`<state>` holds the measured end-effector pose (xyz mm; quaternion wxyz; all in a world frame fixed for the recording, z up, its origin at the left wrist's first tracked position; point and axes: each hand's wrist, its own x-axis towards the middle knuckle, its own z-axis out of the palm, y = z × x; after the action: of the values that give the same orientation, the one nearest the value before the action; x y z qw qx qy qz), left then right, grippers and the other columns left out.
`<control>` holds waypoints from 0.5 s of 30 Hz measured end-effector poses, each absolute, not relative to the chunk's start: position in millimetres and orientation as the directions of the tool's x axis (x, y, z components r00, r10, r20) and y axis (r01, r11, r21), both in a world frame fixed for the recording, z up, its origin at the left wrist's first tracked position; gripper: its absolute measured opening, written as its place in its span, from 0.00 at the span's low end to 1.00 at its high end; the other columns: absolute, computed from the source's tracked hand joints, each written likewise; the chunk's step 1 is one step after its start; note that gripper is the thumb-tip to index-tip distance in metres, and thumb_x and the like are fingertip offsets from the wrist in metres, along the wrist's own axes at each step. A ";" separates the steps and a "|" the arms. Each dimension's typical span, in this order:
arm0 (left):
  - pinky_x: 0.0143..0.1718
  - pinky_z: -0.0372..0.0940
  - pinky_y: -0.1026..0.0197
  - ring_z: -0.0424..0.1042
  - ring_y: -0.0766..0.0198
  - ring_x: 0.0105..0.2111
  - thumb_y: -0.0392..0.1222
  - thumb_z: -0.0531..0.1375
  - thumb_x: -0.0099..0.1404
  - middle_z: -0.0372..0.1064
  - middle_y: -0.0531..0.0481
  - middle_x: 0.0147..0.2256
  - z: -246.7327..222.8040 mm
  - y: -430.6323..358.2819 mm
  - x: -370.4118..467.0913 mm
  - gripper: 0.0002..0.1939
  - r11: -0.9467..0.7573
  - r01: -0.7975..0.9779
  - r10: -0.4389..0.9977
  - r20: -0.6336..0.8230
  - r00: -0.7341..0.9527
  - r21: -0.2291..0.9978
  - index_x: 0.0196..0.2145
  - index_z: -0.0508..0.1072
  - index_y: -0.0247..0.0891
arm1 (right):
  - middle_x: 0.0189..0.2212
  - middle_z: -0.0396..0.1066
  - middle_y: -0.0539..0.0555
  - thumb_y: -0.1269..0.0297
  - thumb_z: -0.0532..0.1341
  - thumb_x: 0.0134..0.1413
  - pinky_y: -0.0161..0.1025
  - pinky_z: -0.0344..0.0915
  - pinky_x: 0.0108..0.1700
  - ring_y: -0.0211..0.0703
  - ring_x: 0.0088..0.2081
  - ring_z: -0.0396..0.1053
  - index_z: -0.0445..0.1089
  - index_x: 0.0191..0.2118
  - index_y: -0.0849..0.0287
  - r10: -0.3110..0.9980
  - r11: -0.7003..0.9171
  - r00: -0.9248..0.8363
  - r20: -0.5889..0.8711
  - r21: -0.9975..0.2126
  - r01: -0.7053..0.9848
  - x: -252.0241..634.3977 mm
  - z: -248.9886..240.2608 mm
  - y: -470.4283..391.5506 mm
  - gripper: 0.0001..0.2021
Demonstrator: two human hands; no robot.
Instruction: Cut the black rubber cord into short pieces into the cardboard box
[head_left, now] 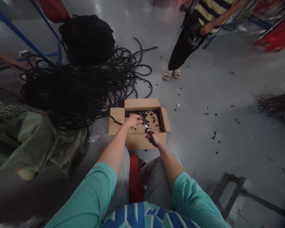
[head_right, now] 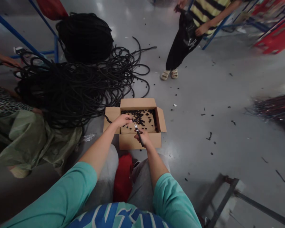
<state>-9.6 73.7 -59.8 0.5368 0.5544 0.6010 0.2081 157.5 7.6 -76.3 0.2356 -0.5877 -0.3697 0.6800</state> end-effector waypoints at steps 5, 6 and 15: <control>0.20 0.54 0.68 0.58 0.74 0.14 0.32 0.59 0.50 0.60 0.58 0.13 -54.4 72.6 -9.7 0.01 0.321 0.426 0.876 -0.436 0.205 0.846 0.23 0.69 0.32 | 0.10 0.54 0.41 0.68 0.58 0.26 0.30 0.47 0.16 0.31 0.13 0.52 0.64 0.38 0.62 0.732 -0.617 -0.289 -0.617 -0.780 0.103 159.3 -72.6 7.5 0.22; 0.20 0.55 0.68 0.59 0.74 0.14 0.32 0.59 0.49 0.61 0.57 0.14 -54.4 72.3 -9.4 0.01 0.333 0.412 0.864 -0.449 0.227 0.849 0.23 0.70 0.31 | 0.12 0.55 0.41 0.68 0.58 0.26 0.30 0.48 0.17 0.31 0.14 0.54 0.63 0.38 0.62 0.733 -0.610 -0.319 -0.601 -0.788 0.083 159.9 -71.8 7.4 0.23; 0.16 0.51 0.70 0.58 0.75 0.12 0.35 0.57 0.53 0.61 0.56 0.14 -59.5 74.5 -9.2 0.07 0.384 0.424 0.802 -0.524 0.286 0.820 0.19 0.67 0.31 | 0.12 0.53 0.40 0.68 0.58 0.26 0.29 0.44 0.16 0.29 0.13 0.51 0.63 0.35 0.61 0.759 -0.590 -0.283 -0.586 -0.803 0.082 161.4 -68.8 6.8 0.19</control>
<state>-9.2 74.5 -59.5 0.6001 0.5320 0.5762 0.1575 161.4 6.8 -68.8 0.2407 -0.5482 -0.3836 0.7031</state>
